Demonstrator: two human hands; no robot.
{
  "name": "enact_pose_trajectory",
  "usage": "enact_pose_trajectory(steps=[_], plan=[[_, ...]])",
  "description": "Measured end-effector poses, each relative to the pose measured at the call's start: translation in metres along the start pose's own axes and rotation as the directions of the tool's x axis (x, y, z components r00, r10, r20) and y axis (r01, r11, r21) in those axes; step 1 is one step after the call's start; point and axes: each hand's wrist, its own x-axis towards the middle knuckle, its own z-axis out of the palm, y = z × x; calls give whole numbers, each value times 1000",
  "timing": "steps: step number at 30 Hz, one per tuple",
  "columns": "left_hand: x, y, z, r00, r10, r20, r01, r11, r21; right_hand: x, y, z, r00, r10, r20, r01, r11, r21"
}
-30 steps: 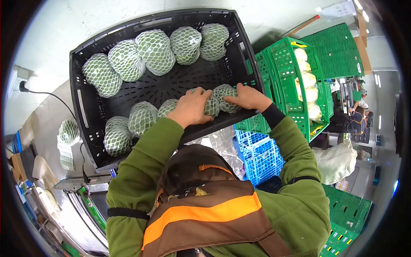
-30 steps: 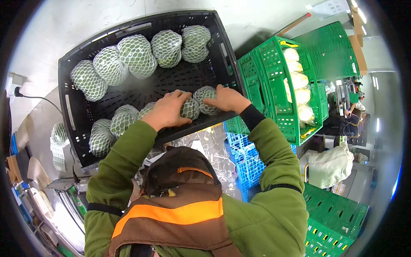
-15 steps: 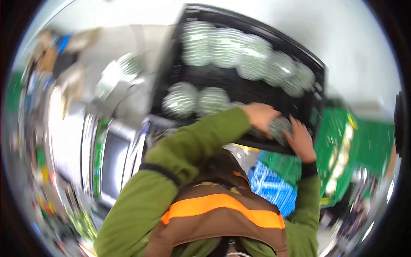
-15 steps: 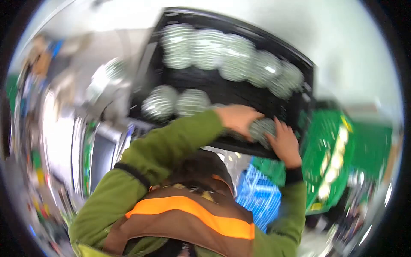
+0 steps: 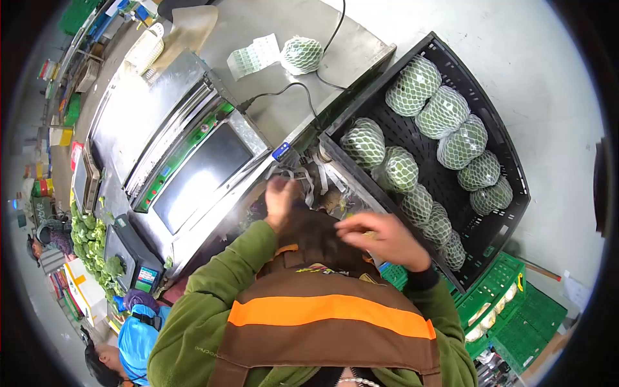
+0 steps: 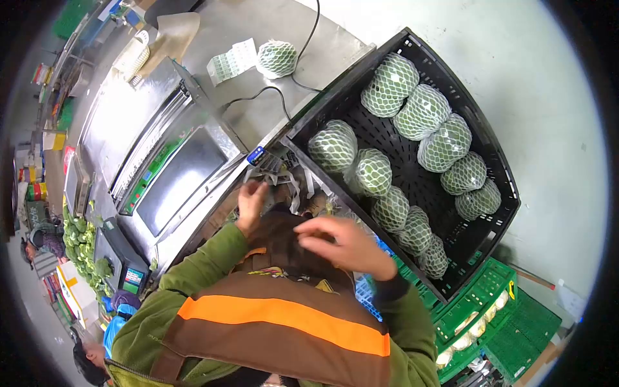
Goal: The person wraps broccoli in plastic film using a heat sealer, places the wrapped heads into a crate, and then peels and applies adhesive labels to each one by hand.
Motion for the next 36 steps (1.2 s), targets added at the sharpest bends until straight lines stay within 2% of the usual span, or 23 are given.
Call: enact_pose_trajectory(steps=[1, 4, 6, 9, 12, 13, 16, 18, 23, 26, 27, 28, 29, 31, 33, 34, 35, 36], plan=[[26, -34, -5, 938, 248, -244, -216, 965, 150, 13, 7, 15, 996, -71, 50, 76, 991, -112], [52, -41, -15, 958, 176, -228, -169, 984, 47, 29, 28, 45, 994, -97, 42, 104, 971, -214], [54, -44, -6, 955, 209, -211, -264, 924, -277, 31, 32, 53, 1000, 11, -28, -15, 988, -151], [54, -24, 5, 979, 31, -199, -124, 872, -474, 35, 36, 55, 997, 50, -62, -60, 984, -166], [65, -18, 2, 985, 20, -171, -99, 879, -467, 41, 35, 55, 995, 21, -98, -44, 970, -240], [65, -15, 1, 983, -62, -174, -27, 883, -468, 42, 33, 55, 994, 8, -113, -37, 965, -258], [65, -12, 0, 979, -117, -165, 34, 901, -433, 43, 30, 59, 991, 6, -131, -44, 956, -290], [70, -12, 2, 971, -237, -18, 168, 736, -656, 41, 32, 63, 986, -4, -165, -50, 946, -319], [72, -8, -11, 988, -150, 32, 140, 796, -589, 36, 37, 67, 963, -27, -268, -64, 944, -325], [23, 31, -7, 963, 149, 225, -83, 957, -279, 40, 19, 58, 895, -105, -433, -55, 939, -340], [-4, 57, -12, 946, 138, 293, -124, 990, -65, 43, 12, 55, 891, -101, -443, -60, 941, -334], [-22, 77, -17, 868, 358, 344, -379, 925, -6, 48, 6, 51, 845, -173, -506, 9, 950, -311], [-35, 91, -20, 731, 546, 408, -610, 792, 33, 53, 0, 46, 787, -240, -568, 79, 953, -294], [-48, 111, -35, 595, 636, 492, -765, 635, 104, 60, -12, 38, 750, -268, -604, 96, 948, -302], [-61, 134, -38, 565, 648, 510, -794, 595, 124, 65, -24, 31, 853, -287, -436, 196, 950, -243], [-64, 146, -37, 512, 691, 510, -843, 517, 147, 67, -29, 29, 870, -319, -377, 215, 932, -293], [-65, 156, -36, 450, 732, 512, -887, 431, 164, 67, -30, 29, 860, -325, -393, 213, 929, -302], [-65, 163, -34, 432, 729, 530, -895, 420, 152, 67, -30, 29, 861, -370, -350, 243, 902, -356]])
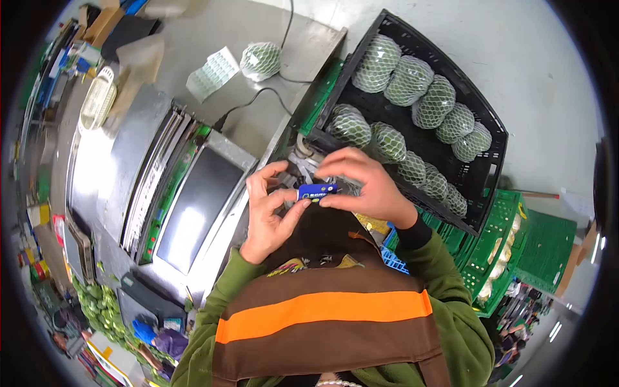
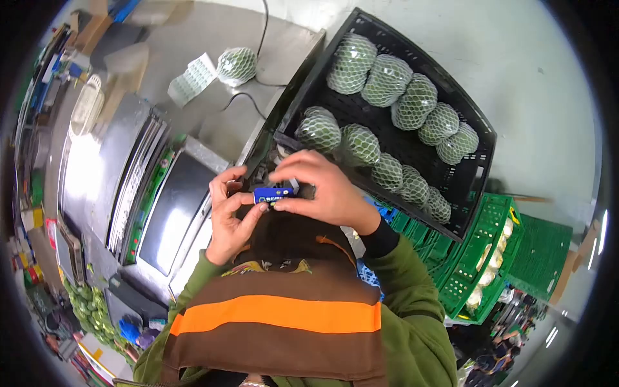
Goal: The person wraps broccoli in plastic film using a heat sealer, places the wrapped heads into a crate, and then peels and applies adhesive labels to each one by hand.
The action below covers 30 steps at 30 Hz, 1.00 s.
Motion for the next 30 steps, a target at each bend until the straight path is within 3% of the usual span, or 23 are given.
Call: enact_pose_trajectory(steps=[1, 3, 4, 5, 8, 11, 13, 15, 17, 18, 19, 21, 22, 23, 24, 25, 27, 28, 30], plan=[[4, -4, 1, 1000, 23, 13, -23, 1000, -14, -1, -2, 0, 998, -50, 30, 52, 998, -42], [9, -16, 5, 986, 54, 155, -12, 965, -260, -5, -5, 3, 999, -5, -46, 3, 998, -57], [7, -17, 10, 981, -24, 192, 97, 919, -382, -8, -1, 5, 996, -3, -87, -3, 997, -72], [8, -19, 11, 978, -3, 209, 87, 915, -394, -11, 1, 6, 992, -3, -128, -8, 996, -87], [4, -30, 15, 902, -138, 410, 297, 887, -354, -20, -5, -9, 957, 83, -276, -104, 993, -63], [0, -42, 22, 877, -189, 442, 345, 888, -304, -21, -3, -51, 916, 119, -384, -151, 987, -55], [-14, -61, 31, 894, -136, 427, 295, 896, -332, -16, 9, -76, 833, 173, -525, -148, 985, 90], [-17, -60, 37, 876, -315, 365, 441, 828, -346, 13, 46, -128, 709, 296, -640, -259, 953, 154], [-7, -39, 39, 900, -290, 325, 373, 899, -229, 39, 98, -155, 785, 317, -533, -237, 948, 214], [-1, -33, 38, 926, -187, 328, 227, 970, -90, 50, 111, -164, 836, 298, -461, -223, 952, 211], [4, -32, 36, 934, -86, 346, 72, 996, 54, 61, 131, -172, 865, 287, -411, -282, 957, 74], [0, -28, 41, 897, -153, 415, 126, 988, 92, 81, 168, -174, 882, 284, -377, -315, 949, -23], [1, -12, 52, 922, -300, 243, 341, 928, -151, 89, 178, -172, 886, 257, -387, -302, 951, -61], [0, -3, 61, 876, -471, 103, 468, 779, -417, 97, 189, -171, 889, 228, -397, -289, 952, -99], [-5, -5, 62, 881, -470, 53, 461, 828, -320, 105, 204, -171, 892, 141, -429, -226, 962, -153], [-6, -10, 54, 930, -351, 107, 364, 922, -135, 113, 213, -171, 889, 38, -456, -166, 956, -243], [-2, 11, 51, 940, -329, 87, 340, 914, -223, 118, 220, -172, 888, -89, -451, -137, 885, -444], [6, 30, 51, 940, -336, 54, 334, 883, -329, 116, 220, -171, 892, -88, -442, -128, 891, -436], [12, 50, 44, 954, -296, 47, 288, 863, -416, 113, 210, -166, 883, -104, -458, -222, 766, -603]])
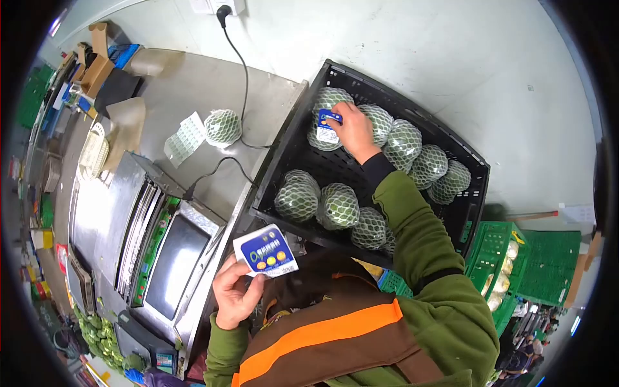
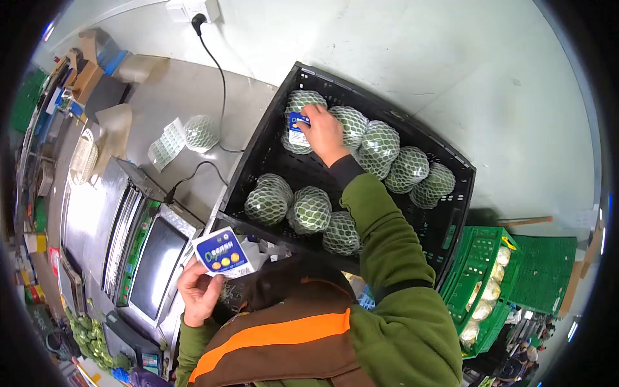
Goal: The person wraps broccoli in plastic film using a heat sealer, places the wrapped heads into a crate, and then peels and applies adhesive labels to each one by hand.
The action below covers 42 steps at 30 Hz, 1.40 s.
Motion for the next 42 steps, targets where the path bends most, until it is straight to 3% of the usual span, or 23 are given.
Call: enact_pose_trajectory(steps=[1, 3, 5, 6, 7, 9, 11, 13, 15, 16, 17, 19, 21, 23, 25, 29, 30, 35, 38, 39, 40, 41, 42], plan=[[3, 8, 3, 999, 51, -3, -51, 998, -42, 2, -6, -6, 1000, -7, 1, 7, 1000, 14], [12, 21, 4, 994, 106, 29, -108, 992, 71, 7, -25, -24, 991, 47, -125, -78, 964, -253], [18, 30, 9, 987, 122, 107, -148, 946, 289, 15, -1, -25, 960, -18, -280, -52, 969, -240], [23, 28, 15, 990, 129, 64, -142, 954, 266, 12, -11, -32, 975, 131, -180, -116, 989, 89], [29, 26, 16, 987, 147, 66, -160, 949, 273, 17, -31, -48, 971, 238, -31, -207, 896, 394], [35, 13, 13, 984, 149, 96, -169, 949, 266, -11, -91, -78, 917, 3, 398, -316, 612, 725], [37, 5, 12, 988, 116, 105, -137, 963, 233, -47, -139, -94, 713, -244, 657, -591, 294, 751], [38, 6, 8, 988, 89, 126, -112, 974, 195, -70, -158, -85, 641, -332, 692, -610, 326, 722], [39, 15, -2, 965, 24, 260, -111, 939, 326, -79, -164, -76, 612, -344, 713, -656, 284, 700], [41, 0, -11, 950, 131, 284, -194, 958, 209, -83, -166, -74, 636, -275, 721, -664, 281, 693], [37, -6, -8, 973, 165, 160, -154, 985, -80, -87, -170, -74, 658, -199, 726, -673, 277, 686], [46, -9, -22, 991, 83, 108, -40, 936, -350, -94, -183, -76, 712, -109, 694, -625, 354, 696], [55, -4, -27, 983, 113, 142, -62, 945, -322, -104, -193, -76, 738, -74, 671, -549, 514, 659], [61, 1, -34, 926, -53, 373, 173, 940, -295, -115, -206, -76, 732, -27, 681, -600, 450, 661], [65, -3, -42, 899, -47, 435, 195, 933, -302, -120, -216, -80, 828, 17, 560, -492, 502, 712], [71, -10, -37, 841, -94, 533, 321, 879, -352, -134, -217, -86, 863, 82, 498, -443, 597, 669], [71, -14, -35, 847, -120, 518, 322, 891, -321, -142, -216, -82, 858, 116, 500, -491, 473, 732], [74, -28, -19, 890, -28, 454, 200, 921, -335, -155, -213, -99, 933, 160, 322, -354, 566, 745], [74, -24, -5, 878, -39, 477, 212, 925, -316, -162, -203, -110, 982, 94, 167, -178, 762, 622], [75, -23, 1, 873, -63, 484, 228, 929, -290, -162, -197, -116, 983, 102, 154, -176, 770, 613], [78, -23, 6, 893, 26, 450, 35, 991, -126, -162, -189, -123, 990, 107, 88, -138, 800, 584], [84, -18, 1, 856, 118, 503, -232, 958, 170, -161, -180, -131, 994, 106, 22, -100, 827, 553], [87, -23, 0, 861, 122, 495, -266, 935, 233, -160, -166, -138, 943, 333, -13, -217, 642, 735]])
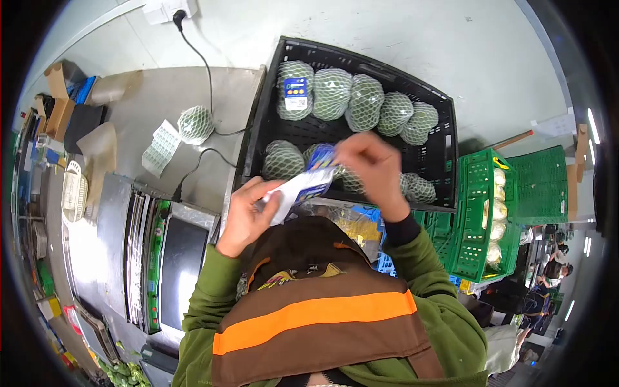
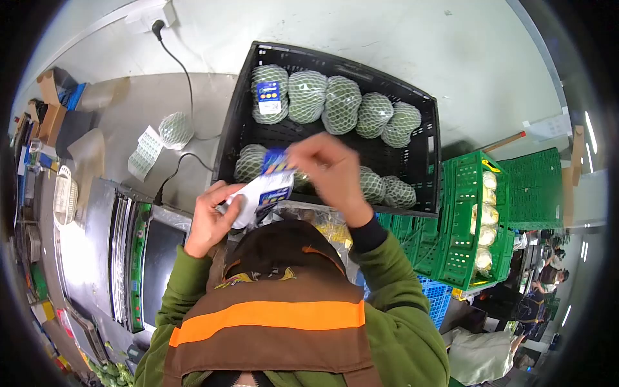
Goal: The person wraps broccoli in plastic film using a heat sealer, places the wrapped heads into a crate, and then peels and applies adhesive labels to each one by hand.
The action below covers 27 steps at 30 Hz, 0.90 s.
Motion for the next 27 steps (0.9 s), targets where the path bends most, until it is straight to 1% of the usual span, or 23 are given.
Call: enact_pose_trajectory(steps=[1, 2, 3, 4, 5, 7, 9, 10, 11, 12, 13, 14, 15, 17, 18, 19, 20, 21, 23, 24, 25, 26, 27], plan=[[-2, -8, 1, 1000, -1, -13, 2, 997, 77, 14, -7, -18, 974, 145, -174, -141, 989, 39], [-3, -13, 1, 1000, -6, -14, 8, 989, 146, 32, -6, -38, 943, 147, -298, -163, 986, -30], [-3, -9, 4, 1000, -1, -12, 2, 989, 149, 53, 12, -57, 935, 165, -314, -140, 985, 101], [-2, -5, 7, 996, 91, -17, -86, 978, 187, 69, 24, -71, 947, 232, -223, -201, 968, 150], [-1, -2, 10, 983, 182, -20, -173, 959, 226, 82, 42, -76, 947, 228, -225, -196, 968, 154], [4, 11, 17, 944, 330, 16, -325, 920, 220, 105, 85, -77, 934, 358, -8, -353, 924, 146], [-2, 19, 18, 983, 161, 90, -151, 983, -107, 122, 124, -73, 976, 212, 57, -206, 974, -91], [-7, 29, 15, 988, 142, 64, -127, 971, -203, 133, 149, -68, 980, 195, 46, -187, 972, -145], [-10, 47, 12, 986, 165, 22, -149, 933, -327, 138, 163, -62, 991, 128, 23, -123, 980, -154], [-12, 66, 6, 969, 238, -72, -247, 889, -385, 142, 180, -58, 1000, -11, -28, 0, 943, -334], [-11, 85, 3, 923, 313, -223, -384, 781, -492, 147, 191, -56, 986, -158, -53, 110, 855, -506], [-14, 110, 7, 909, 193, -371, -412, 557, -721, 146, 187, -53, 980, -184, -74, 110, 813, -572], [-9, 122, 2, 866, 274, -419, -491, 625, -607, 146, 186, -50, 980, -188, -70, 117, 817, -565], [-19, 133, -12, 898, 247, -364, -376, 861, -342, 145, 187, -46, 961, -262, -90, 117, 680, -724], [-12, 134, -18, 913, 323, -250, -355, 931, -91, 142, 178, -45, 963, -263, -64, 109, 593, -798], [0, 135, -23, 928, 354, -118, -332, 928, 170, 141, 174, -46, 959, -284, -4, 150, 518, -842], [5, 129, -13, 948, 274, -161, -240, 949, 204, 140, 170, -44, 920, -392, -24, 170, 451, -876], [8, 113, -5, 946, 227, -231, -186, 964, 189, 140, 152, -41, 865, -500, -38, 181, 382, -906], [12, 83, -4, 971, 155, -183, -129, 981, 148, 136, 119, -37, 850, -525, -53, 262, 508, -821], [9, 77, 2, 973, -28, -230, 14, 998, -62, 126, 100, -26, 942, -329, -69, 257, 838, -481], [7, 72, 11, 948, -216, -234, 148, 949, -278, 109, 75, -15, 985, -83, 150, 100, 990, -104], [9, 61, 17, 953, -136, -269, 73, 970, -233, 90, 49, -9, 891, -28, 454, -75, 975, 207], [9, 47, 12, 986, -51, -158, 34, 994, -106, 72, 26, -5, 759, 51, 649, -298, 913, 277]])
